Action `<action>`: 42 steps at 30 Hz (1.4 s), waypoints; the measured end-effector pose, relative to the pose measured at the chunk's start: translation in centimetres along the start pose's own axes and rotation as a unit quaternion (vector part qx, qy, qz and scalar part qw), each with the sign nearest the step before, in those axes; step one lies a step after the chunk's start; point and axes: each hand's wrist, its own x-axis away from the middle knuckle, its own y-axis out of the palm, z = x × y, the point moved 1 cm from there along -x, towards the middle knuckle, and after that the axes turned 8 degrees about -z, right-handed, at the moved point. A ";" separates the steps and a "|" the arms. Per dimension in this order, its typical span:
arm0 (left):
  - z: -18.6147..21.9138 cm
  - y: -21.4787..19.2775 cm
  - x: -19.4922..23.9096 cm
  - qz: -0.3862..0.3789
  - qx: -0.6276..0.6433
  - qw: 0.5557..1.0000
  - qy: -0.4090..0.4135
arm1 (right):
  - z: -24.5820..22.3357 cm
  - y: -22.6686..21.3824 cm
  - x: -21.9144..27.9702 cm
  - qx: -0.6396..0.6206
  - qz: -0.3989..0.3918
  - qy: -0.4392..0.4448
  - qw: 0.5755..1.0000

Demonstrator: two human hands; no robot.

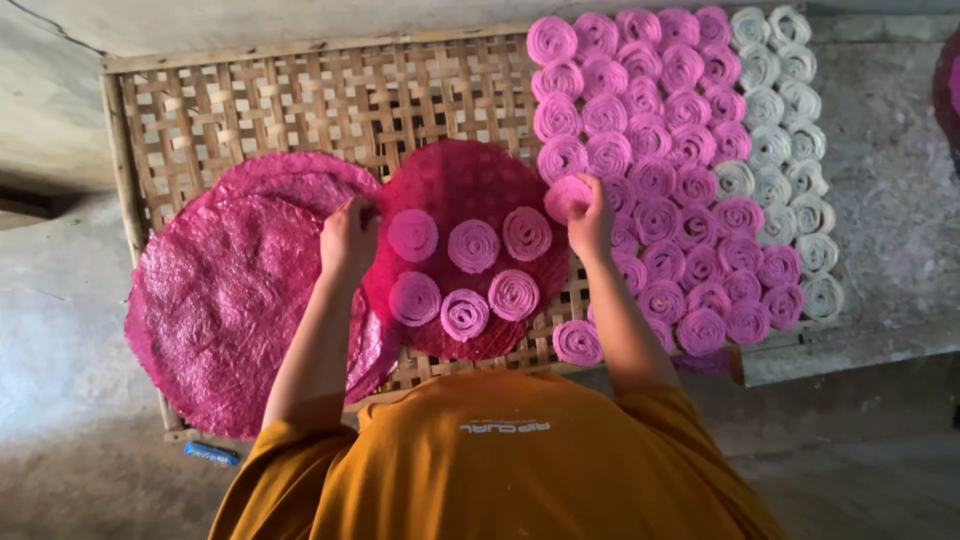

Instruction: The person arranges pink and white rolled decorative items onto circular pink bases placed on a woven mat. They pick up rolls from a nearby pile and place them in a pattern on the bases, then move a completed base aside.

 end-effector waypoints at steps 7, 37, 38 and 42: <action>-1.3 -6.3 -0.2 0.118 -0.065 0.990 -0.028 | -5.3 -1.5 -0.8 0.141 0.027 -0.032 0.989; 1.5 6.7 -2.1 -0.095 0.021 0.995 0.005 | -5.0 7.7 -1.1 -0.303 -0.139 0.110 0.936; 1.6 6.5 -2.0 -0.098 0.020 0.995 0.000 | -6.7 7.2 -0.4 -0.248 -0.149 0.066 0.955; 2.1 6.0 -1.8 -0.095 0.011 0.995 0.012 | -12.6 6.1 1.4 0.003 -0.147 -0.073 0.986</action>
